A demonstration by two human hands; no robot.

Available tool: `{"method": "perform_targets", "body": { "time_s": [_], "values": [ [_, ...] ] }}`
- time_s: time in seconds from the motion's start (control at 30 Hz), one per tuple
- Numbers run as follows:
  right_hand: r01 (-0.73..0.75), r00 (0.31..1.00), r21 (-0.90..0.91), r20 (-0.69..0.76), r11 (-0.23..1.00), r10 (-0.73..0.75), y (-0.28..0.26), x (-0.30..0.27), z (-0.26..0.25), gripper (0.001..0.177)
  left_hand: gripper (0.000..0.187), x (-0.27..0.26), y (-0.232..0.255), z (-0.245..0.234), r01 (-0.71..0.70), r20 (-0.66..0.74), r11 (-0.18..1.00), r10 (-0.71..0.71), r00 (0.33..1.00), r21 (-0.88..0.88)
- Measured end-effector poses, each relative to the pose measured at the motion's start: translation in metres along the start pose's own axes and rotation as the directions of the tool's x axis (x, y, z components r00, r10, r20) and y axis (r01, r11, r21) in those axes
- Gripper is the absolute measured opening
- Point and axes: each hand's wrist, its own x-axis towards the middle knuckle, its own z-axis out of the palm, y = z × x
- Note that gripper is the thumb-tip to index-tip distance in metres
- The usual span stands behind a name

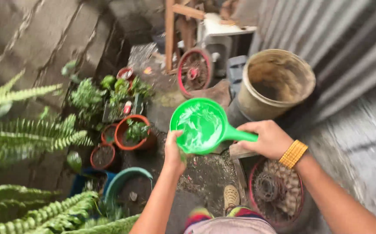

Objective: Watering various potted plants in an outdoor garden area using a green plastic scoop and water from a large metal pot.

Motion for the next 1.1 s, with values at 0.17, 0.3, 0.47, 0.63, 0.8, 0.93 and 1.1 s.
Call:
{"method": "perform_targets", "body": {
  "time_s": [0.17, 0.3, 0.47, 0.63, 0.8, 0.93, 1.1],
  "values": [
    [-0.001, 0.990, 0.003, 0.138, 1.000, 0.001, -0.006, 0.071, -0.021, 0.038, 0.044, 0.040, 0.015, 0.001, -0.093, -0.083, 0.994, 0.088, 0.993, -0.063],
    [-0.012, 0.985, -0.097, 0.170, 0.995, 0.029, 0.003, 0.135, -0.018, 0.043, 0.042, 0.077, 0.028, -0.013, -0.168, -0.154, 0.981, 0.152, 0.976, -0.094],
    [0.117, 0.967, -0.116, 0.242, 0.986, -0.086, 0.010, 0.220, 0.004, 0.044, 0.044, 0.113, 0.058, -0.033, -0.232, -0.234, 0.964, 0.198, 0.952, -0.128],
    [0.269, 0.916, -0.072, 0.326, 0.960, -0.232, 0.007, 0.315, 0.034, 0.044, 0.049, 0.161, 0.093, -0.065, -0.304, -0.316, 0.942, 0.248, 0.916, -0.140],
    [0.215, 0.910, -0.152, 0.390, 0.965, -0.142, -0.023, 0.410, 0.065, 0.053, 0.055, 0.230, 0.145, -0.107, -0.496, -0.363, 0.861, 0.430, 0.827, -0.111],
    [0.166, 0.898, -0.204, 0.435, 0.965, -0.062, -0.047, 0.480, 0.084, 0.046, 0.054, 0.258, 0.166, -0.130, -0.528, -0.442, 0.843, 0.435, 0.784, -0.106],
    [0.340, 0.833, -0.095, 0.491, 0.936, -0.253, -0.061, 0.554, 0.108, 0.043, 0.055, 0.293, 0.194, -0.153, -0.612, -0.522, 0.784, 0.481, 0.704, -0.103]
  ]
}}
